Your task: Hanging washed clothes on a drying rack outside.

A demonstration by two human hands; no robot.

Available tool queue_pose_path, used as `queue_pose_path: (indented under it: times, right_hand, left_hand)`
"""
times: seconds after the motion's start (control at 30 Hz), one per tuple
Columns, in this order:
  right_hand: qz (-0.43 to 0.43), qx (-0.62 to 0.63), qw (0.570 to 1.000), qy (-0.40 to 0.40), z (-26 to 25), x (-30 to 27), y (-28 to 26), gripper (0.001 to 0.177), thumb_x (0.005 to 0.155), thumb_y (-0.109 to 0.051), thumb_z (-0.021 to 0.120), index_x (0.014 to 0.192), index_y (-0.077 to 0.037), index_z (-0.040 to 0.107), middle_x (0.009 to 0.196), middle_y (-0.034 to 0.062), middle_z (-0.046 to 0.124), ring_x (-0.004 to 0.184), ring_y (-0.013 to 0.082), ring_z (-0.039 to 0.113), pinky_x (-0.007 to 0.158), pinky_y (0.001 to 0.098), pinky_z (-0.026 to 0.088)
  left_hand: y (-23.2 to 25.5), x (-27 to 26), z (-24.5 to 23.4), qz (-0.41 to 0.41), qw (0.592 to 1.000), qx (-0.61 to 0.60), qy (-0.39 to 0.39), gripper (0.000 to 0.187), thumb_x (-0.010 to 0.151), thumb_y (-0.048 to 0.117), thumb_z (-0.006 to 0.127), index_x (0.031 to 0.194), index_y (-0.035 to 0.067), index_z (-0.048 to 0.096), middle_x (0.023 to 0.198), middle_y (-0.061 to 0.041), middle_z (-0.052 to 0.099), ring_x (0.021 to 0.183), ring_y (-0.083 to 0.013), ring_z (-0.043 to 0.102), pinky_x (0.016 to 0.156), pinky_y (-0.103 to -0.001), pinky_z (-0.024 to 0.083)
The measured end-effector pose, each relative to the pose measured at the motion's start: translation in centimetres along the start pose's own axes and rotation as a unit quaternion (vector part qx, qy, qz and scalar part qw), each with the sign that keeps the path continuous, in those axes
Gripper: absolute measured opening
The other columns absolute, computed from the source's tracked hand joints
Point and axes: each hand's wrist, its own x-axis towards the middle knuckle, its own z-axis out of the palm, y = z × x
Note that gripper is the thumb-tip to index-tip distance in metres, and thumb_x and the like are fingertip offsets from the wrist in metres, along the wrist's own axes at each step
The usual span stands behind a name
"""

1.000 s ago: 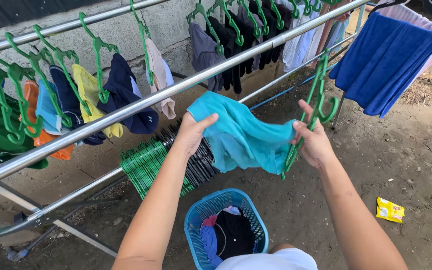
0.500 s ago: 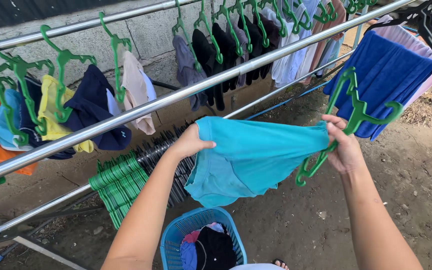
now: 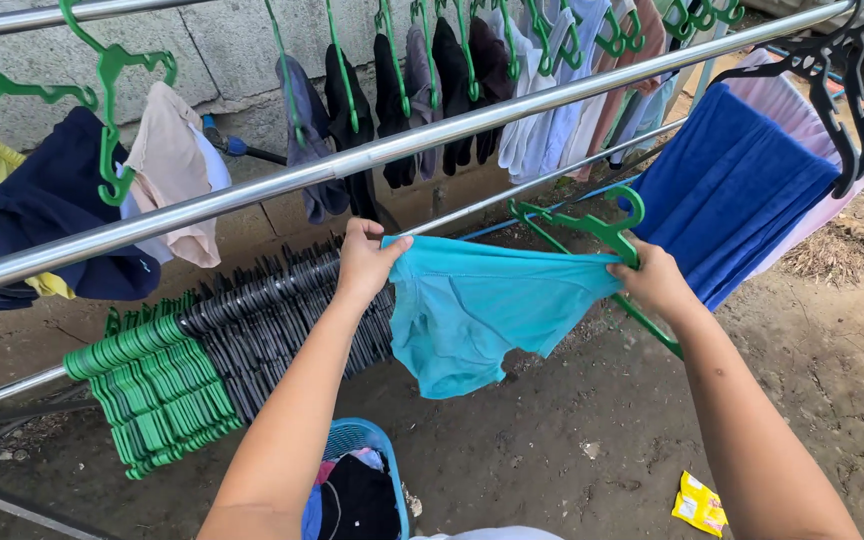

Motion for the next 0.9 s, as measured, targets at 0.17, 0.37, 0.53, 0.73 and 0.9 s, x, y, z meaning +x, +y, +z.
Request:
queue_pose_path:
  times: [0.17,0.37,0.53,0.73,0.9]
  right_hand:
    - [0.023,0.300,0.953,-0.016,-1.5,3.2,-0.2,0.036,0.092,-0.010,0.070,0.128,-0.014,0.071,0.097,0.0036,0.072,0.078,0.0130,0.065,0.066,0.0347,0.056]
    - [0.015,0.229,0.959,-0.164,-4.4,4.4,-2.9,0.041,0.081,-0.010,0.079,0.122,-0.008,0.072,0.095,0.0038,0.075,0.083,0.0146,0.070,0.073,0.0347,0.059]
    - [-0.071,0.060,0.988,-0.126,-3.3,7.6,0.6,0.029,0.085,-0.017,0.084,0.106,0.001,0.075,0.093,0.0055,0.077,0.089,0.0152,0.069,0.081,0.0349,0.055]
    - [-0.001,0.252,0.958,-0.136,-0.7,8.2,-1.6,0.030,0.089,-0.022,0.070,0.116,-0.012,0.068,0.090,-0.0040,0.068,0.087,0.0113,0.063,0.072,0.0364,0.055]
    - [0.003,0.471,0.870,-0.145,1.0,10.7,2.0,0.026,0.097,-0.014,0.073,0.121,-0.008,0.065,0.097,0.0011,0.066,0.082,0.0120,0.060,0.067,0.0295,0.046]
  left_hand:
    - [-0.6,2.7,3.0,0.050,0.986,-0.144,-0.072,0.058,0.076,0.016,0.085,0.128,0.003,0.060,0.104,-0.011,0.074,0.092,-0.0168,0.071,0.084,-0.033,0.057]
    - [1.5,4.4,2.5,0.238,0.955,0.170,-0.041,0.047,0.078,0.016,0.085,0.121,0.005,0.069,0.101,-0.013,0.068,0.095,-0.0290,0.067,0.086,-0.041,0.052]
    - [0.5,6.8,4.8,0.361,0.912,0.190,0.032,0.025,0.084,0.010,0.079,0.108,0.006,0.074,0.106,-0.016,0.062,0.104,-0.0344,0.061,0.089,-0.043,0.049]
    - [-1.0,13.8,9.1,0.329,0.923,-0.170,0.100,0.031,0.097,0.010,0.070,0.125,0.002,0.060,0.119,-0.009,0.062,0.107,-0.0188,0.063,0.094,-0.032,0.052]
    - [-1.9,17.8,10.2,0.101,0.909,-0.398,-0.067,0.023,0.098,0.014,0.067,0.119,0.009,0.061,0.102,-0.003,0.070,0.091,-0.0111,0.065,0.084,-0.028,0.053]
